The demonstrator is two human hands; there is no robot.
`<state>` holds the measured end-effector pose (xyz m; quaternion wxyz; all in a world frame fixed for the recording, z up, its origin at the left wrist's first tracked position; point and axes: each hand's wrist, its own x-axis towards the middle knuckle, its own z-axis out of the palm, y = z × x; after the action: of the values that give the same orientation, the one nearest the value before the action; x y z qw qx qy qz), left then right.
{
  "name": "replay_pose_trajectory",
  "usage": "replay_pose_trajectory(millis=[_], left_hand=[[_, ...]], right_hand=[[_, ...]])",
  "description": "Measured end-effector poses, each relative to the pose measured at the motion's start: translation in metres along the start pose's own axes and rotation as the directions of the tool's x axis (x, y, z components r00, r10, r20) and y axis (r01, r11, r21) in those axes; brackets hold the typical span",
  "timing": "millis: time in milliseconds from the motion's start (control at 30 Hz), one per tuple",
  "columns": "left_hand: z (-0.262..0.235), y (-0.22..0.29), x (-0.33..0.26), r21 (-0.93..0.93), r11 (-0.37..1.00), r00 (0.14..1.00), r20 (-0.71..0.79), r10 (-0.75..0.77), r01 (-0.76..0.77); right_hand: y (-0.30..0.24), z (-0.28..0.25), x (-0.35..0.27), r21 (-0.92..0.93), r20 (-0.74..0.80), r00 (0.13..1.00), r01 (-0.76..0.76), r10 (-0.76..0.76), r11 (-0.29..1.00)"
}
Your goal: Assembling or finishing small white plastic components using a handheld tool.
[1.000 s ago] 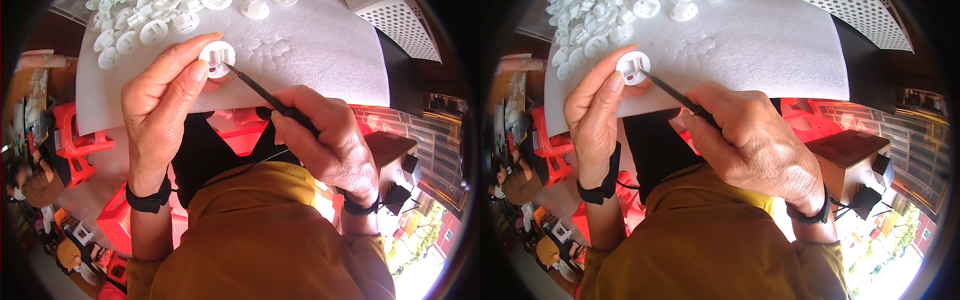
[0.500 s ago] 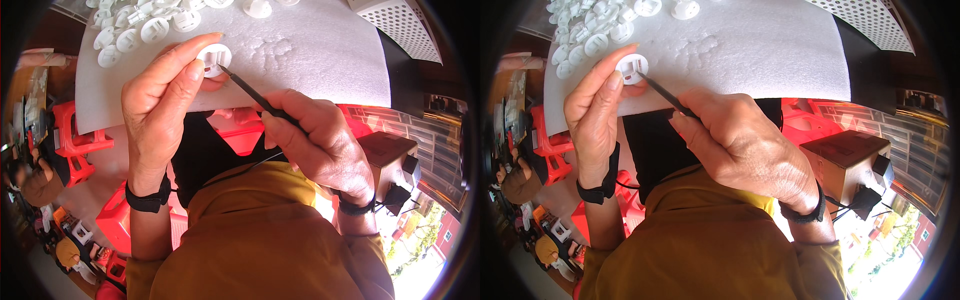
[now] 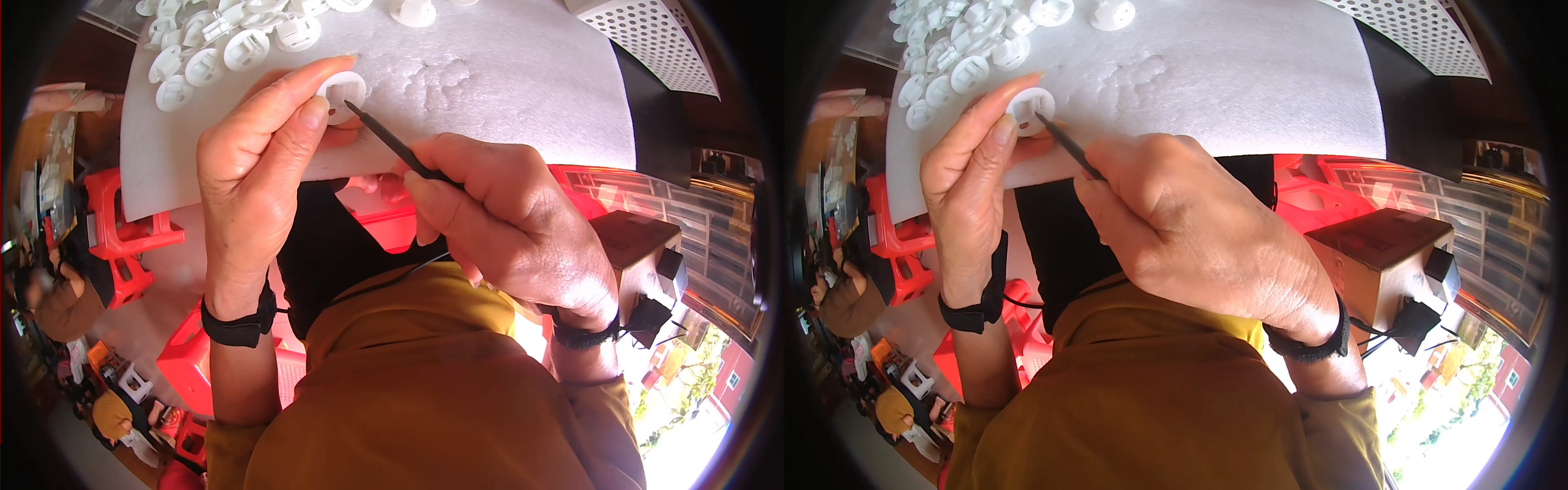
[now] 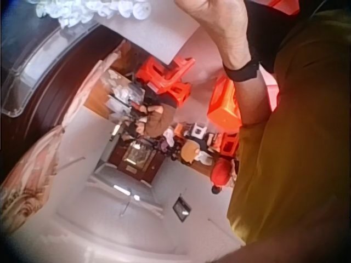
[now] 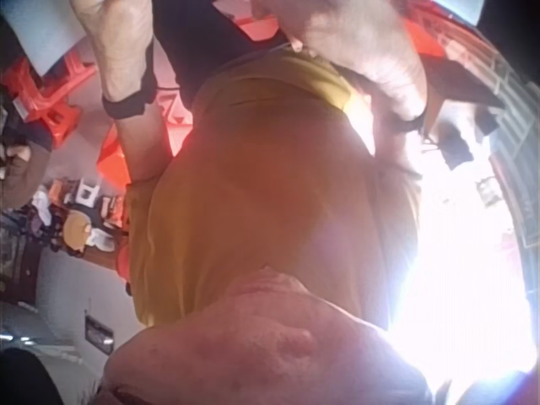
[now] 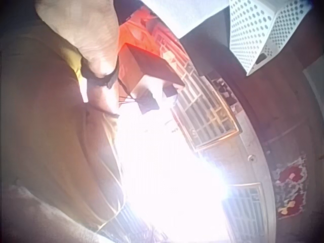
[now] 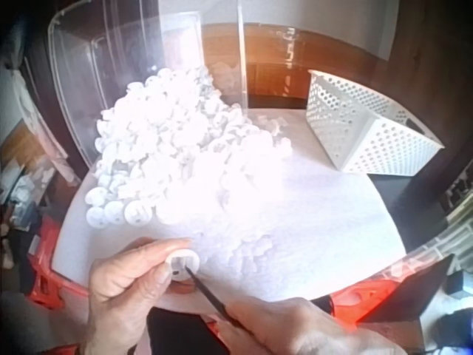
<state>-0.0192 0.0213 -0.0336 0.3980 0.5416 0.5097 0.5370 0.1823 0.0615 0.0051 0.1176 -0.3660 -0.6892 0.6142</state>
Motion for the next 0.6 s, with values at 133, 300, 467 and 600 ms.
replay_pose_trajectory(millis=[133, 300, 467, 600], left_hand=[[0.000, -0.001, -0.001, -0.003, 1.000, 1.000, -0.004, -0.008, 0.008], [-0.004, -0.004, 0.000, 0.086, 0.996, 0.999, -0.024, 0.035, -0.033], [0.005, -0.002, 0.000, -0.029, 0.998, 0.998, -0.046, 0.051, -0.053], [0.002, -0.003, -0.003, -0.022, 1.000, 0.999, -0.035, 0.007, -0.008]], right_hand=[[-0.007, -0.001, 0.003, 0.103, 0.022, 0.998, -0.064, 0.062, 0.993], [-0.009, 0.001, 0.001, 0.265, 0.045, 0.978, -0.207, 0.203, 0.942], [0.012, 0.020, -0.004, -0.472, -0.197, 0.900, 0.261, -0.389, 0.842], [0.003, 0.013, -0.015, -0.575, -0.174, 0.945, 0.131, -0.277, 0.808]])
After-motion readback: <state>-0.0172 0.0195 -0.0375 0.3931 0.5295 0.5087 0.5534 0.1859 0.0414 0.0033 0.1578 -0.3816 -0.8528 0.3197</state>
